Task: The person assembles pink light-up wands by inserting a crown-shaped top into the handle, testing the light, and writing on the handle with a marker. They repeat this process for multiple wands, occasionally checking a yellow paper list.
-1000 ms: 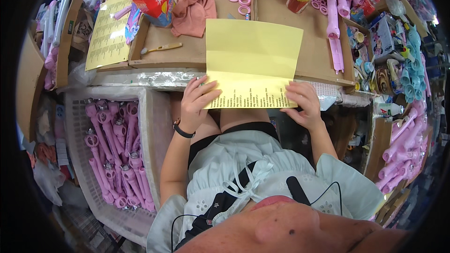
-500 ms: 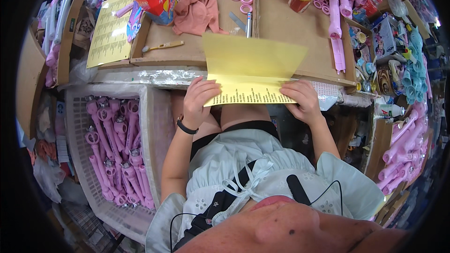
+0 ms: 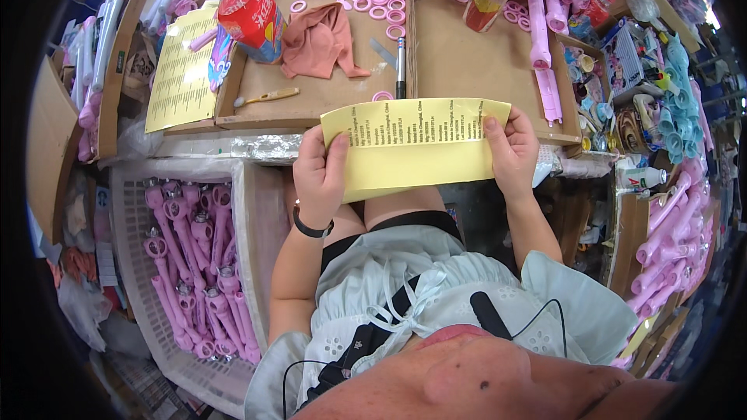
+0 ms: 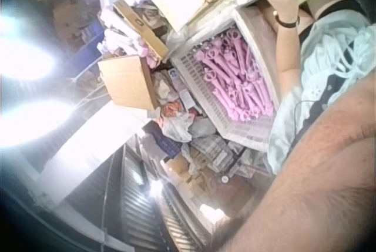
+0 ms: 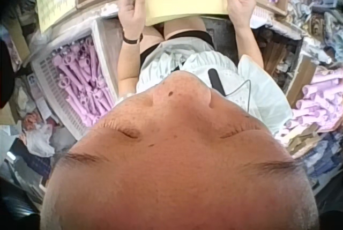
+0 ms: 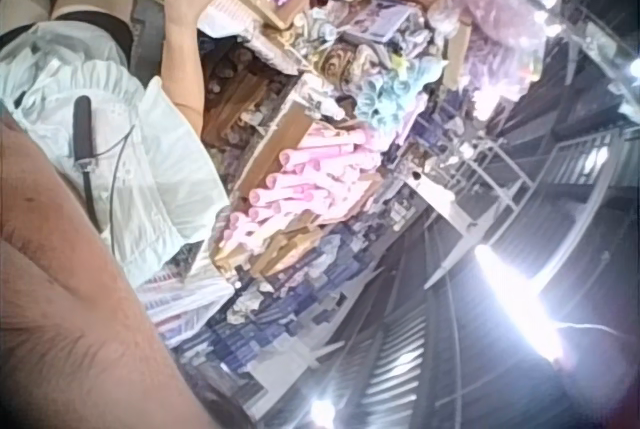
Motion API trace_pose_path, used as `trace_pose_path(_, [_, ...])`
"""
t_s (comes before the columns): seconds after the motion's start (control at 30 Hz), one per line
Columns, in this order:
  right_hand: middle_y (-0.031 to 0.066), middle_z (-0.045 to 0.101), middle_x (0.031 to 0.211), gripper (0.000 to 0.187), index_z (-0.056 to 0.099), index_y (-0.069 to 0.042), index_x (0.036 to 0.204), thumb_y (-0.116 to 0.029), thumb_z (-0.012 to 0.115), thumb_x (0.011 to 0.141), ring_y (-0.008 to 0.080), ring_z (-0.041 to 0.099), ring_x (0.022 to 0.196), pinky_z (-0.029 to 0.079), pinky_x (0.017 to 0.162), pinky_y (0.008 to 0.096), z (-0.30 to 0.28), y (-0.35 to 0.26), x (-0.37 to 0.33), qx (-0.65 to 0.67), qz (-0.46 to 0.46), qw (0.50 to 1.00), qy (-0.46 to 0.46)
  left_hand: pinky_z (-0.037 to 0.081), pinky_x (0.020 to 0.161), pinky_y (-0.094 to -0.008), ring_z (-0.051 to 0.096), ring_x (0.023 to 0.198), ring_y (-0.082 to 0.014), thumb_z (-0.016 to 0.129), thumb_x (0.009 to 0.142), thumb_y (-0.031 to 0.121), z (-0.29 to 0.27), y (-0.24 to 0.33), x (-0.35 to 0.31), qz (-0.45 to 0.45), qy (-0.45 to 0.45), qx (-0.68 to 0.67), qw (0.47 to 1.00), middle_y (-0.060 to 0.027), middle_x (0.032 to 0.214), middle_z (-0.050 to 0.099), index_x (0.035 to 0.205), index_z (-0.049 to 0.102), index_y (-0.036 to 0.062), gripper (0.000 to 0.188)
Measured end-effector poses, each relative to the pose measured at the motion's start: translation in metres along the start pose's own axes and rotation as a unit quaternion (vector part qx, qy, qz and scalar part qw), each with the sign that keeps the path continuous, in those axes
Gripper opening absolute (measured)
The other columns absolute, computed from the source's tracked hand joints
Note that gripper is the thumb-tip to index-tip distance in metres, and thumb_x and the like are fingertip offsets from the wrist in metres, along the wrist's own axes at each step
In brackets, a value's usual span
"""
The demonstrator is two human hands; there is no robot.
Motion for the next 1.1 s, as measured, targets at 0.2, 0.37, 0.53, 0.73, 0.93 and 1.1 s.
trace_pose_path(0.2, [0.0076,0.062,0.095,0.023,0.049,0.004,0.11,-0.009,0.055,0.092,0.0081,0.059,0.083,0.047,0.072,0.0203,-0.008,-0.019,0.022,-0.051,-0.092,0.994,0.032,0.043,0.069,-0.019,0.054,0.079,-0.0054,0.051,0.093,0.006,0.019,0.004,0.036,0.018,-0.029,0.04,0.999,-0.0047,0.09,0.061,0.106,0.053,-0.0025,0.016])
trace_pose_path(0.37, [0.0098,0.061,0.094,0.022,0.05,0.003,0.106,-0.01,0.058,0.089,0.0143,0.061,0.086,0.048,0.075,0.0266,-0.021,-0.13,0.039,-0.235,-0.415,0.873,0.098,0.045,0.085,-0.0321,0.061,0.088,-0.0215,0.057,0.087,0.002,0.043,0.108,0.07,0.443,0.06,0.068,0.892,-0.0119,0.091,0.061,0.104,0.053,0.0009,0.017])
trace_pose_path(0.53, [0.015,0.06,0.101,0.021,0.047,-0.009,0.09,-0.014,0.065,0.083,0.0397,0.057,0.104,0.048,0.088,0.0475,-0.043,-0.186,-0.005,-0.325,-0.688,0.634,0.136,0.031,0.102,-0.0509,0.058,0.105,-0.0343,0.064,0.08,0.012,0.061,0.124,0.058,0.601,0.024,0.077,0.795,-0.0124,0.105,0.063,0.097,0.056,0.0078,0.019])
trace_pose_path(0.73, [0.0054,0.067,0.1,0.023,0.064,-0.008,0.083,0.006,0.064,0.065,0.028,0.056,0.111,0.042,0.091,0.0385,-0.068,-0.066,0.031,-0.518,-0.341,0.78,-0.086,0.029,0.105,-0.0507,0.058,0.106,-0.0265,0.058,0.068,-0.005,0.102,0.016,0.067,0.399,-0.209,0.314,0.836,-0.0052,0.097,0.065,0.087,0.061,0.0083,0.023])
trace_pose_path(0.93, [0.0096,0.065,0.096,0.016,0.06,-0.003,0.101,0.001,0.058,0.085,0.0161,0.061,0.095,0.046,0.079,0.0244,-0.112,-0.026,0.032,-0.35,-0.208,0.913,0.0,0.046,0.085,-0.043,0.059,0.084,-0.0362,0.057,0.082,0.005,0.114,-0.014,0.072,0.284,-0.213,0.227,0.907,-0.014,0.08,0.063,0.097,0.056,0.0056,0.014])
trace_pose_path(1.1, [0.009,0.061,0.092,0.036,0.045,0.0,0.121,-0.006,0.057,0.088,0.0083,0.056,0.079,0.044,0.068,0.0212,-0.135,0.022,0.081,-0.229,-0.014,0.973,0.039,0.047,0.065,-0.0381,0.061,0.078,-0.035,0.059,0.085,0.013,0.13,-0.045,0.096,0.056,-0.194,0.254,0.946,-0.0195,0.089,0.062,0.118,0.045,0.0029,0.037])
Point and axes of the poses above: each hand's wrist, its own x-axis towards the middle knuckle, its own z-axis out of the palm, y = z × x, the point moved 8 cm from there along x, towards the middle knuckle
